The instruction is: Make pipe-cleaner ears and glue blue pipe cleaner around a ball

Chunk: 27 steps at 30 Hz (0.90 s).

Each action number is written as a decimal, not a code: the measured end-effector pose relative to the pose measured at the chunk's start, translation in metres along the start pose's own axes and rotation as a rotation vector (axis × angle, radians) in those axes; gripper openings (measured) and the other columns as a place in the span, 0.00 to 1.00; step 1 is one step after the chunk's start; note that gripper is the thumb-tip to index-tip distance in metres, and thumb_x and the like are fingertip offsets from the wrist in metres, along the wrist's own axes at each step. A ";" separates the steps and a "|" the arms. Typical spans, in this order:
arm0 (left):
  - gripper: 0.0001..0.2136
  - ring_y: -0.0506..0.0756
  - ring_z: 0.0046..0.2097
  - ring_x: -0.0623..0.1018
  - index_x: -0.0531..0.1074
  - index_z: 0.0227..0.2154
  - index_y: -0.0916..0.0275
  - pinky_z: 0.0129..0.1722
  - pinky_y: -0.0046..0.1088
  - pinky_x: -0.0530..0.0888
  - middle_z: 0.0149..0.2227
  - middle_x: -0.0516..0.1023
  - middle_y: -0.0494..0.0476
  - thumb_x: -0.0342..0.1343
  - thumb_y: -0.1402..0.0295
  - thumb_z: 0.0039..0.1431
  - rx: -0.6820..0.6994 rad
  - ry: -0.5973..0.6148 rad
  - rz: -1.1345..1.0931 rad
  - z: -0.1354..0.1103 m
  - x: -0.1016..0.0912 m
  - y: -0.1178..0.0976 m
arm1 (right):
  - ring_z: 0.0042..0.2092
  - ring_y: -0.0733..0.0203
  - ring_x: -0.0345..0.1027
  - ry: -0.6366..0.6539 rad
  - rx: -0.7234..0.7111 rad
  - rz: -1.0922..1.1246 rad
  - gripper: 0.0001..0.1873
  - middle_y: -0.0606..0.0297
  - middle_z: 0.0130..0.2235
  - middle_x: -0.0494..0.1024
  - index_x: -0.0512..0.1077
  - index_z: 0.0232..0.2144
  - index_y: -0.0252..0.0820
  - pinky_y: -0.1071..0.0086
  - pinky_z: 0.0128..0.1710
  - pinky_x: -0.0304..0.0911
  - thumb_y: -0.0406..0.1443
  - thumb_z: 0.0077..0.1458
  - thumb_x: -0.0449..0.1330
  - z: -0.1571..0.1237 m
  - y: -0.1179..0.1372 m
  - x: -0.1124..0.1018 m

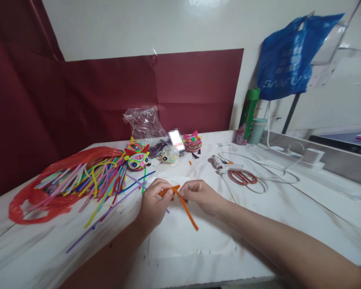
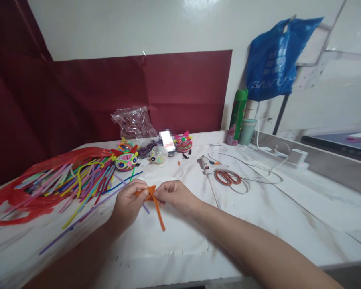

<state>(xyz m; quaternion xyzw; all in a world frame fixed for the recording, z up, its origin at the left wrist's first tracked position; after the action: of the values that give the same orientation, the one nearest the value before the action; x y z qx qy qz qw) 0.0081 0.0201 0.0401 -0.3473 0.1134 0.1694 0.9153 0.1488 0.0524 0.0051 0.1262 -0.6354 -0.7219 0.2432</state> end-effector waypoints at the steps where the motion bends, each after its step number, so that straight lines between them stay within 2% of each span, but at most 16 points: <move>1: 0.06 0.53 0.31 0.74 0.73 0.23 0.62 0.33 0.28 0.69 0.26 0.73 0.53 0.53 0.74 0.52 0.001 -0.005 0.024 0.000 0.000 -0.001 | 0.23 0.69 0.62 -0.003 -0.003 0.003 0.19 0.69 0.19 0.73 0.74 0.20 0.37 0.73 0.28 0.57 0.48 0.39 0.69 -0.001 0.001 0.001; 6: 0.07 0.53 0.31 0.73 0.72 0.21 0.61 0.34 0.28 0.68 0.26 0.72 0.53 0.53 0.74 0.51 -0.058 -0.007 0.048 -0.001 0.000 0.000 | 0.23 0.69 0.62 -0.020 0.018 -0.008 0.19 0.69 0.20 0.74 0.73 0.19 0.37 0.72 0.28 0.58 0.47 0.37 0.70 -0.003 0.003 0.003; 12: 0.06 0.53 0.32 0.71 0.71 0.23 0.62 0.32 0.26 0.68 0.27 0.71 0.52 0.52 0.70 0.52 -0.292 0.036 -0.231 -0.008 0.010 0.019 | 0.21 0.70 0.59 -0.102 -0.008 -0.074 0.19 0.71 0.19 0.71 0.71 0.21 0.39 0.74 0.23 0.53 0.47 0.36 0.70 -0.002 0.002 0.002; 16: 0.08 0.52 0.32 0.70 0.71 0.24 0.63 0.33 0.27 0.67 0.28 0.71 0.52 0.52 0.67 0.55 -0.351 0.124 -0.333 -0.012 0.016 0.024 | 0.23 0.69 0.60 -0.102 -0.064 -0.080 0.16 0.71 0.20 0.70 0.70 0.22 0.40 0.73 0.25 0.55 0.45 0.39 0.68 -0.001 0.004 0.002; 19: 0.10 0.51 0.29 0.69 0.71 0.24 0.63 0.29 0.26 0.67 0.25 0.70 0.51 0.52 0.64 0.56 -0.401 0.161 -0.345 -0.013 0.018 0.023 | 0.23 0.69 0.59 -0.129 -0.085 -0.109 0.13 0.72 0.19 0.69 0.69 0.21 0.40 0.73 0.25 0.55 0.42 0.41 0.67 -0.001 0.005 0.000; 23: 0.10 0.49 0.24 0.66 0.70 0.20 0.63 0.24 0.24 0.64 0.20 0.67 0.49 0.55 0.65 0.52 -0.482 0.136 -0.314 -0.013 0.017 0.022 | 0.23 0.70 0.56 -0.123 -0.106 -0.175 0.11 0.73 0.19 0.67 0.70 0.21 0.39 0.73 0.25 0.53 0.39 0.41 0.67 -0.003 0.006 0.001; 27: 0.09 0.49 0.24 0.66 0.70 0.20 0.63 0.22 0.23 0.64 0.20 0.68 0.49 0.55 0.65 0.50 -0.531 0.126 -0.403 -0.016 0.018 0.025 | 0.22 0.70 0.56 -0.092 -0.059 -0.183 0.10 0.73 0.19 0.68 0.70 0.21 0.40 0.73 0.24 0.52 0.40 0.43 0.65 -0.005 0.003 0.005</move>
<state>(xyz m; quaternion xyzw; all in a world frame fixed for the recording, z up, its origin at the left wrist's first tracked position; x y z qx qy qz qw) 0.0138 0.0312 0.0075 -0.5989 0.0507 -0.0134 0.7991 0.1478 0.0454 0.0077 0.1431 -0.6101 -0.7647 0.1503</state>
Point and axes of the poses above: each hand's wrist, its own z-axis towards the middle knuckle, its own x-axis out of the palm, y = z × x, the point moved 5 cm from there along z, towards the middle knuckle
